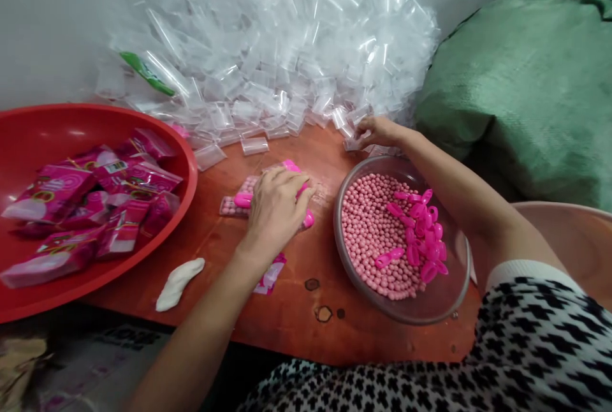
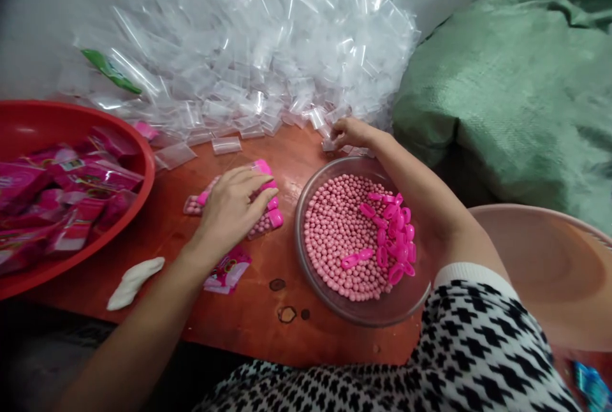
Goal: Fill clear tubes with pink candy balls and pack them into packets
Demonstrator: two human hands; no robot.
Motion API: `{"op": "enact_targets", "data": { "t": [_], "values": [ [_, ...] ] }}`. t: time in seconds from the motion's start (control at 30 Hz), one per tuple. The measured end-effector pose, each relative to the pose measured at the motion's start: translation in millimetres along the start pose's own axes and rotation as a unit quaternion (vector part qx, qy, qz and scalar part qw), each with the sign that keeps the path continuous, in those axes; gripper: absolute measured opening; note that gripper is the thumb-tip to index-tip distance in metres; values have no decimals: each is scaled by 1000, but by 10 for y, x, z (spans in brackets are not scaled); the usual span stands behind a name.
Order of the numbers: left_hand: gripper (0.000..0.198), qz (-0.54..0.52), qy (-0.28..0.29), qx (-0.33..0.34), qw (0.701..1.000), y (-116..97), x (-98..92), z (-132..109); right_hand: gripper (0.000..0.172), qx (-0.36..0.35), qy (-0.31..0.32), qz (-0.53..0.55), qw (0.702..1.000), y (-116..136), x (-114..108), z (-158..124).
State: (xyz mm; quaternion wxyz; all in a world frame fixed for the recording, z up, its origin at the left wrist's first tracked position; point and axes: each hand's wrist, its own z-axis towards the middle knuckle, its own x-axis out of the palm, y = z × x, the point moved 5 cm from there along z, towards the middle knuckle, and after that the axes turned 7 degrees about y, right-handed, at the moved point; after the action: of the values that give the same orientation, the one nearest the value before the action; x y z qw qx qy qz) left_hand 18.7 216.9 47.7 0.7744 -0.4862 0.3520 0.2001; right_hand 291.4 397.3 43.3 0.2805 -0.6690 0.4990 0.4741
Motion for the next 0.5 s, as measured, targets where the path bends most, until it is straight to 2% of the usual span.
{"op": "enact_targets", "data": {
  "t": [0.07,0.13,0.3,0.5],
  "values": [
    [19,-9,1,0,1000,-47,4,-53,21,-30,55,-38,997,97,83,58],
    [18,-18,1,5,1000,-87,12,-98,26,-15,77,-74,994,134,129,112],
    [19,-51,-6,24,998,-126,33,-194,52,2,41,-83,996,146,112,152],
    [19,-75,-10,54,996,-230,50,-271,34,18,47,-91,995,199,169,116]
  ]
}}
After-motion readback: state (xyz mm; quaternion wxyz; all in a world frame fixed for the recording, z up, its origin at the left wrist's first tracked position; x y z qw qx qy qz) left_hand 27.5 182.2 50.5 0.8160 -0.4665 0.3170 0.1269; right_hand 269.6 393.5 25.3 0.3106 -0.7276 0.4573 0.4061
